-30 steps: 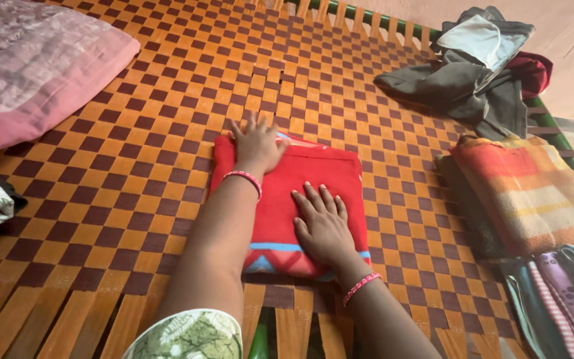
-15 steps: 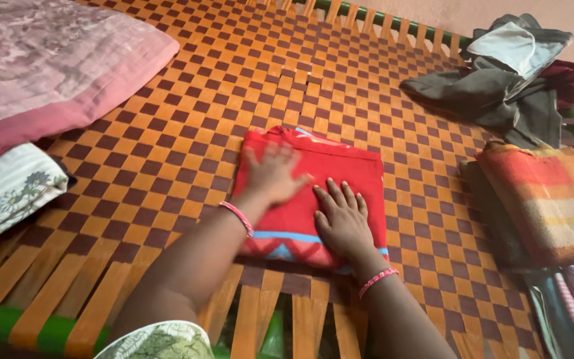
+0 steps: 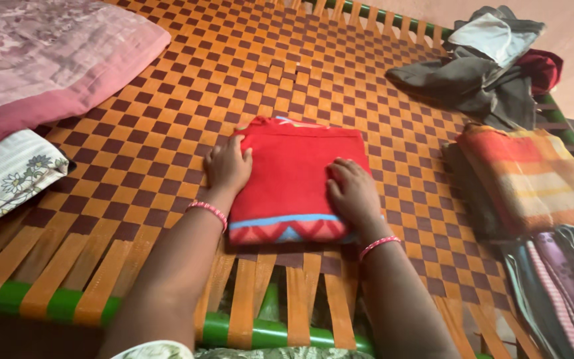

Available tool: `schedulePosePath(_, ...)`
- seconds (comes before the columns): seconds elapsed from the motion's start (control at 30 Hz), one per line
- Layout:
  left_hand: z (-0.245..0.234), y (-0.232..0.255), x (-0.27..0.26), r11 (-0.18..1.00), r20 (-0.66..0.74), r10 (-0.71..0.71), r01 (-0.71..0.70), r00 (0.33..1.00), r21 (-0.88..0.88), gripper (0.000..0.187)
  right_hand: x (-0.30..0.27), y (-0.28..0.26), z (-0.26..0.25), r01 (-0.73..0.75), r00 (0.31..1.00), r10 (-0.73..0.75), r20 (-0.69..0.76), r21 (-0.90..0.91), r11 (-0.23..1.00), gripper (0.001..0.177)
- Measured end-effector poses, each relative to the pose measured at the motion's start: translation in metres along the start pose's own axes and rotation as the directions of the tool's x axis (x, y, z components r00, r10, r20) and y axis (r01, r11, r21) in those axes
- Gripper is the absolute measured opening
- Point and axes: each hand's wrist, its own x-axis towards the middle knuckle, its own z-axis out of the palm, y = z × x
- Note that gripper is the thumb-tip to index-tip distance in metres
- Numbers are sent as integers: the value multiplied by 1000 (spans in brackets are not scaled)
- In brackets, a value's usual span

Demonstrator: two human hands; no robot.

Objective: The person folds a red patterned cloth and a white floral-patterned cloth on a woven cot. Each cloth is smoothed, folded multiple times, and placed into a stack on the cot.

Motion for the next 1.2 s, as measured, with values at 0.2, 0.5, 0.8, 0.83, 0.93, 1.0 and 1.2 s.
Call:
schedulePosePath(0.2,-53,20,-27,968,409,-56,-50,911,245,45,-5,23,-39,-281,956,237,-171,-319,905,39)
schedulePosePath(0.5,-41,11,-32,866,-149,485,-450,862,217,73,-18,-44,-80,-383,833,511,210,-448,808,50)
schedulePosePath(0.8,-72,29,-26,982,420,85,-147,903,118,64,-25,6,-102,-439,863,474,173,-206,875,78)
schedulePosePath(0.83,-82,33,-27,979,521,47,-142,852,143,65,-23,12,-98,-383,916,398,59,-169,908,77)
schedulePosePath(0.93,-108,36,-31,964,692,-72,-129,718,234,68,-23,20,-93,-318,946,287,-151,-256,913,66)
schedulePosePath(1.0,-117,37,-34,952,684,-125,-108,719,288,71,-23,21,-100,-430,902,413,-122,-302,851,63)
schedulePosePath(1.2,-108,50,-40,999,541,32,-48,840,14,75,-34,17,-129,-743,576,769,276,-214,634,78)
